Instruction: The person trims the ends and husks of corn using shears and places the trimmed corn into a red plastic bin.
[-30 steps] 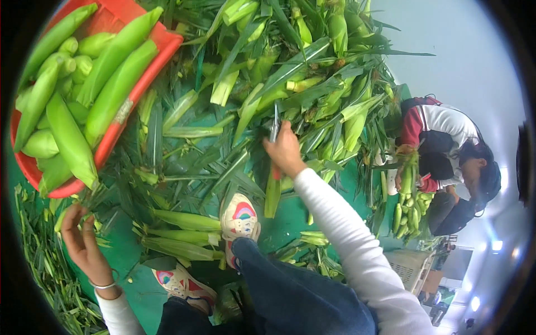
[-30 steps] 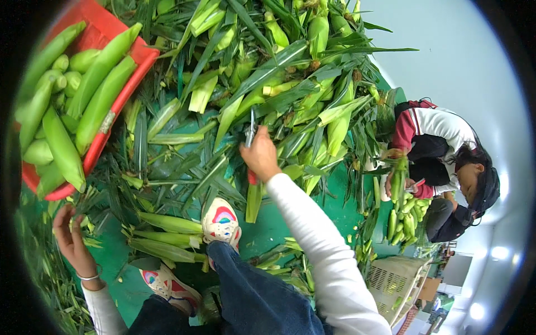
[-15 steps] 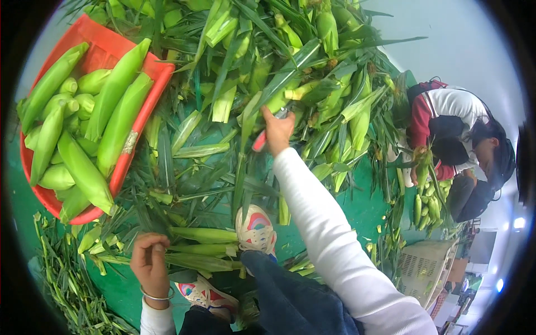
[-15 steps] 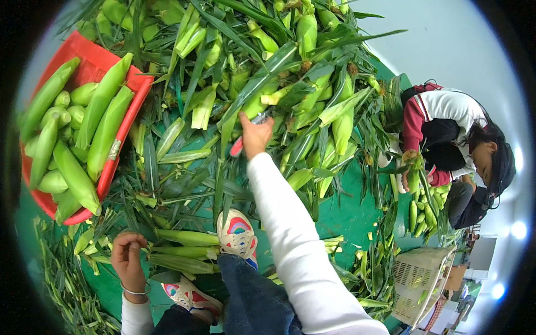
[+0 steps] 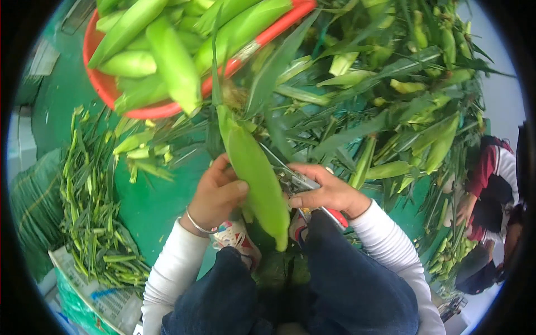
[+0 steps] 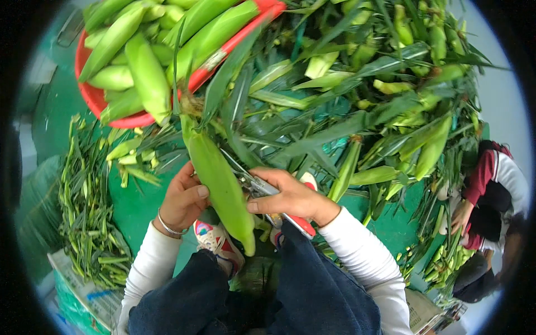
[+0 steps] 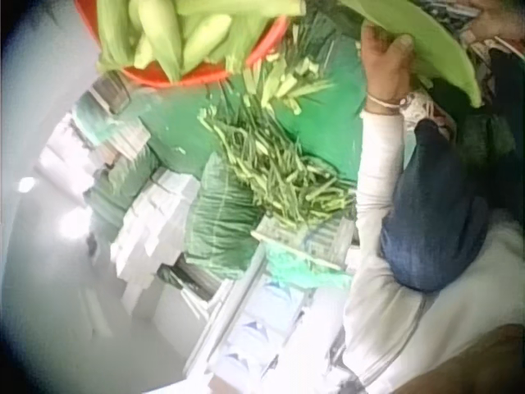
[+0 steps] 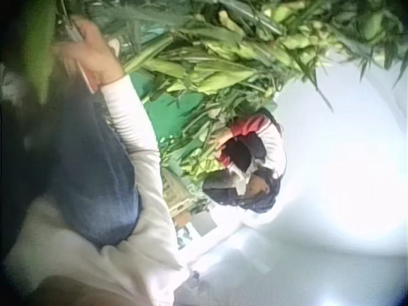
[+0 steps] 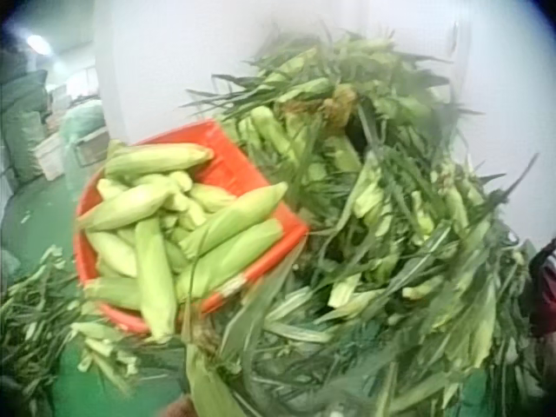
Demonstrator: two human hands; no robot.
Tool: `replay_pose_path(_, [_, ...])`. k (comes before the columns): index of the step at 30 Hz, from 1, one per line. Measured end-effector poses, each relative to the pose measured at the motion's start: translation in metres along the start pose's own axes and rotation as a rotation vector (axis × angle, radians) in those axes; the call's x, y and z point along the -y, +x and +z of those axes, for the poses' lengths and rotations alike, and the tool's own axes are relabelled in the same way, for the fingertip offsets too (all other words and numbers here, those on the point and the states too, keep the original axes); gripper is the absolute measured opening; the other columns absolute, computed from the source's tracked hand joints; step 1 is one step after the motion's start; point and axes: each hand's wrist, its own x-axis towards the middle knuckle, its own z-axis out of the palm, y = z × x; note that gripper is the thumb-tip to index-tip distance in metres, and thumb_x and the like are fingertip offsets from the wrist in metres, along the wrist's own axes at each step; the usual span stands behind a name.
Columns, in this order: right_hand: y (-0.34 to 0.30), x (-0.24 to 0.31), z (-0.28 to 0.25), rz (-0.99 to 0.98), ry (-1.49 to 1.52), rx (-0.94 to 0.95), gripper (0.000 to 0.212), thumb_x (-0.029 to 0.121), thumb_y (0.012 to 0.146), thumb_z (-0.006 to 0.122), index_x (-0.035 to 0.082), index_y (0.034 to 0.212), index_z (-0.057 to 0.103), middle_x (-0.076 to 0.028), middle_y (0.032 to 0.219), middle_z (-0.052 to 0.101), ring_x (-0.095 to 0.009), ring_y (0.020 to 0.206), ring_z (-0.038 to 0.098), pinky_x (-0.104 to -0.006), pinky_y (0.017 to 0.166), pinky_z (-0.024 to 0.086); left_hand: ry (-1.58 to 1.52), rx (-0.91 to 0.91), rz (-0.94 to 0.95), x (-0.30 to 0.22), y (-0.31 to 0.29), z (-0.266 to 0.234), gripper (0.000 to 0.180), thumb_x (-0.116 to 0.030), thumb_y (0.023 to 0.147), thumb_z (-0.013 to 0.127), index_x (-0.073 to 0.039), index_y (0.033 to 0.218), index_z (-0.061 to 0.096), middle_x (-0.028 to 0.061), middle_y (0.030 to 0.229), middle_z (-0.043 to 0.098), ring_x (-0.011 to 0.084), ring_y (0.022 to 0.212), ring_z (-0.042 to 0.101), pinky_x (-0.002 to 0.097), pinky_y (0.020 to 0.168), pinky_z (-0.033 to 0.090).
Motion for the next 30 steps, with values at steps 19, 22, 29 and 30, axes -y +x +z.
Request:
replay_pose_path(19, [0.055, -0.044, 0.073, 0.086, -0.508, 0.006, 0.044, 0.018, 0.074, 0.061, 0.001, 0.112, 0.046, -0.018, 0.091, 0.057, -0.028, 0.079, 0.059, -0.0373, 0.069, 0.046, -0.390, -0.714, 0.347, 0.025, -0.058, -0.069, 0.044, -0.034, 0.086, 0.066, -0.007, 0.118, 0.051, 0.0126, 0.120, 0.054, 0.0323, 0.116, 0.050, 0.0536, 0.100, 0.041])
replay_pose_path(22, [0.065, -0.054, 0.075, 0.061, -0.537, -0.089, 0.040, 0.018, 0.074, 0.062, -0.007, 0.101, 0.046, -0.021, 0.073, 0.058, -0.036, 0.068, 0.060, -0.0429, 0.064, 0.047, -0.265, -0.699, 0.284, 0.027, -0.054, -0.066, 0.041, -0.033, 0.086, 0.065, -0.010, 0.117, 0.050, 0.0109, 0.121, 0.053, 0.0301, 0.117, 0.049, 0.0530, 0.098, 0.043])
replay_pose_path(29, [0.048, -0.039, 0.067, -0.040, -0.531, -0.284, 0.032, 0.016, 0.079, 0.063, 0.000, 0.100, 0.046, -0.019, 0.079, 0.059, -0.035, 0.069, 0.062, -0.0415, 0.062, 0.049, -0.325, -0.852, 0.220, 0.027, -0.057, -0.083, 0.037, -0.035, 0.089, 0.061, -0.007, 0.112, 0.053, 0.0101, 0.112, 0.058, 0.0259, 0.106, 0.055, 0.0459, 0.089, 0.046])
replay_pose_path(30, [0.049, -0.030, 0.069, -0.119, -0.647, -0.262, 0.036, 0.015, 0.077, 0.064, 0.000, 0.103, 0.044, -0.020, 0.084, 0.059, -0.038, 0.073, 0.061, -0.0446, 0.064, 0.049, -0.221, -0.798, 0.201, 0.028, -0.055, -0.087, 0.039, -0.040, 0.089, 0.059, -0.009, 0.112, 0.053, 0.0098, 0.112, 0.058, 0.0252, 0.105, 0.055, 0.0441, 0.090, 0.045])
